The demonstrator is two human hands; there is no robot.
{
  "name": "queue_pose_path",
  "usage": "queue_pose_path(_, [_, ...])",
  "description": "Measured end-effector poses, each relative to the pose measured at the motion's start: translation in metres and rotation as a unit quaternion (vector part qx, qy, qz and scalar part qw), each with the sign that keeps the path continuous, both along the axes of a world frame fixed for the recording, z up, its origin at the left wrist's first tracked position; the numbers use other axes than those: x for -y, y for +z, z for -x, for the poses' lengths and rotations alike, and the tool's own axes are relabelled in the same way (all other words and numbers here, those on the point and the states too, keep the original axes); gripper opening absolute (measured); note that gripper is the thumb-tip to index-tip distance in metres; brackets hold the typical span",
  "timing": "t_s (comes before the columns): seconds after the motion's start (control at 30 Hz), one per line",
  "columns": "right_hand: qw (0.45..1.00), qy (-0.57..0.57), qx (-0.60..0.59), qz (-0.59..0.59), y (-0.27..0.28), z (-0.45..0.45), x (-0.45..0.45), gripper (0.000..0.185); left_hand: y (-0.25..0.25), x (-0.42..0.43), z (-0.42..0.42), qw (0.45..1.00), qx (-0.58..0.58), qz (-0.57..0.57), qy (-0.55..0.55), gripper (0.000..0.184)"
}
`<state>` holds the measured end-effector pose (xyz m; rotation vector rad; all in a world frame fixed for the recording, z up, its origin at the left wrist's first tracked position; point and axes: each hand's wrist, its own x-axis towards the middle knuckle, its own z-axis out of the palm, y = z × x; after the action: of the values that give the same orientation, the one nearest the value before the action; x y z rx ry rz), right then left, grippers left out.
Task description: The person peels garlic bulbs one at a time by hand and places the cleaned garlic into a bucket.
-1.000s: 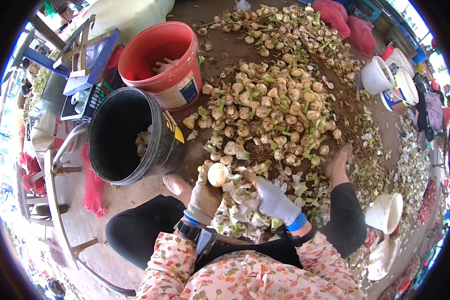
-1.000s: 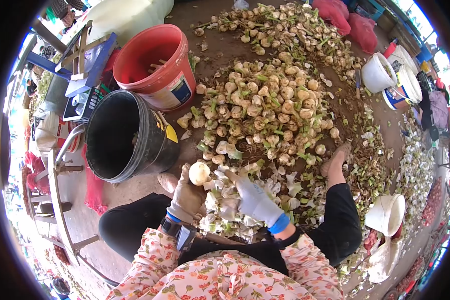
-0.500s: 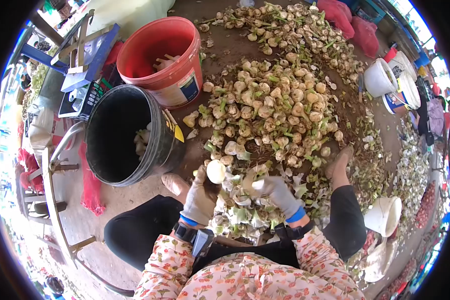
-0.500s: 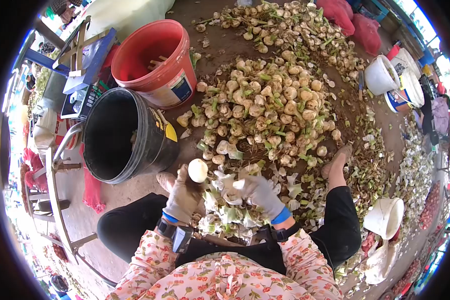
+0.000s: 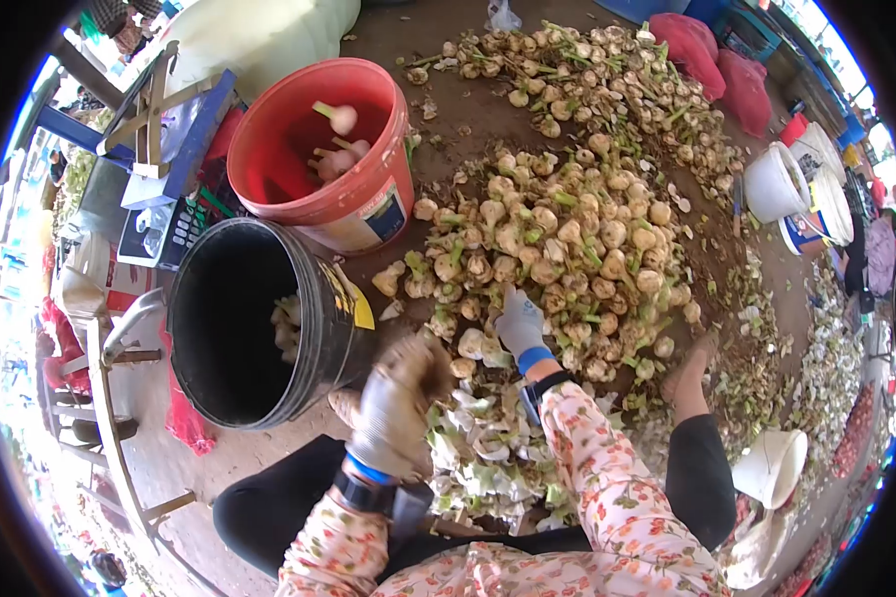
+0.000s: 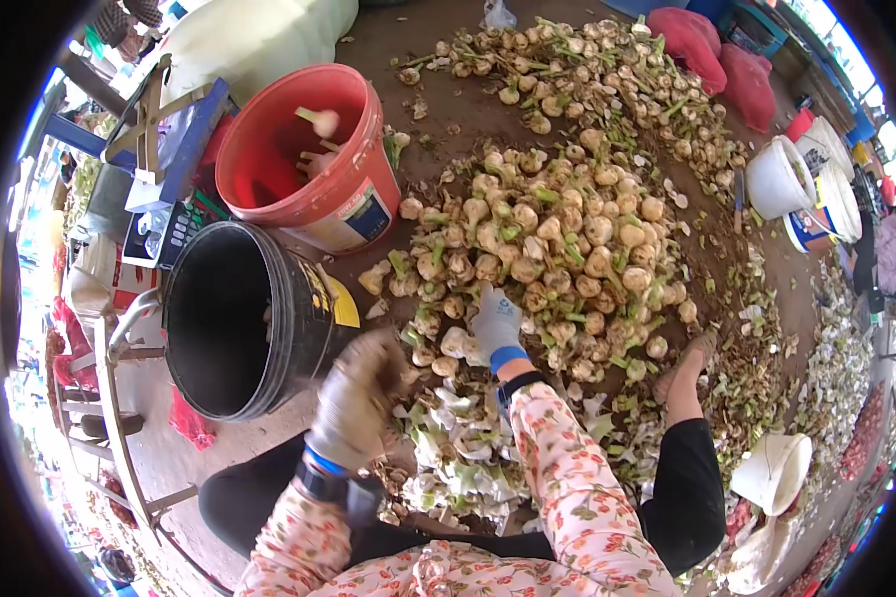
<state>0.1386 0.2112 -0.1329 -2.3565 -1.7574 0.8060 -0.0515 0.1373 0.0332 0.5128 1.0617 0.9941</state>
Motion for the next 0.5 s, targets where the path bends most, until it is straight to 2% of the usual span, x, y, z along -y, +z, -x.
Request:
queue_pose_path(0.07, [1.0,0.011,0.009,0.015,-0.033,-0.005,-0.017,0.037,-0.03,0.024,-0.001,0.998,0.036,0.037,-0.024,0.029])
queue_pose_path(0.1, [0.999,0.025,-0.004,-0.038,-0.048,-0.01,-0.015,0.032,-0.04,0.031,0.004,0.996,0.033,0.06,-0.052,0.028])
queue_pose_path(0.13, [0.994,0.005,-0.078,-0.078,-0.051,-0.013,-0.008,0.031,-0.051,0.034,0.008,0.993,0.03,0.084,-0.08,0.028])
queue_pose_path(0.2, [0.962,-0.037,-0.221,-0.152,-0.055,-0.019,0.013,0.029,-0.075,0.031,0.008,0.994,-0.057,0.065,-0.069,0.033])
queue_pose_path(0.23, [0.917,-0.011,-0.372,-0.144,-0.043,-0.021,0.027,0.027,-0.086,0.031,0.007,0.991,-0.1,0.057,-0.065,0.036])
queue_pose_path(0.27, [0.863,-0.042,-0.502,-0.03,-0.005,-0.018,0.041,0.026,-0.098,0.032,0.006,0.993,-0.096,0.012,-0.063,0.039])
queue_pose_path(0.33, [0.787,-0.019,-0.617,-0.001,0.048,-0.012,0.07,0.029,-0.112,0.03,0.001,0.991,-0.087,-0.082,-0.061,0.044])
queue_pose_path(0.37, [0.773,-0.026,-0.634,0.021,0.071,-0.012,0.082,0.033,-0.095,0.032,-0.001,0.996,-0.012,-0.03,-0.077,0.055])
queue_pose_path(0.4, [0.757,-0.035,-0.651,0.041,0.085,-0.011,0.092,0.038,-0.09,0.035,-0.003,0.993,-0.052,-0.059,-0.089,0.055])
queue_pose_path(0.43, [0.711,-0.098,-0.696,-0.033,0.088,-0.002,0.099,0.046,-0.086,0.038,-0.005,0.987,-0.09,-0.09,-0.101,0.056])
queue_pose_path(0.47, [0.731,-0.066,-0.678,-0.041,0.09,-0.004,0.106,0.048,-0.078,0.038,-0.009,0.978,-0.128,-0.124,-0.111,0.057])
queue_pose_path(0.5, [0.75,-0.033,-0.659,-0.05,0.091,-0.007,0.111,0.05,-0.062,0.036,-0.011,0.947,-0.225,-0.186,-0.135,0.056])
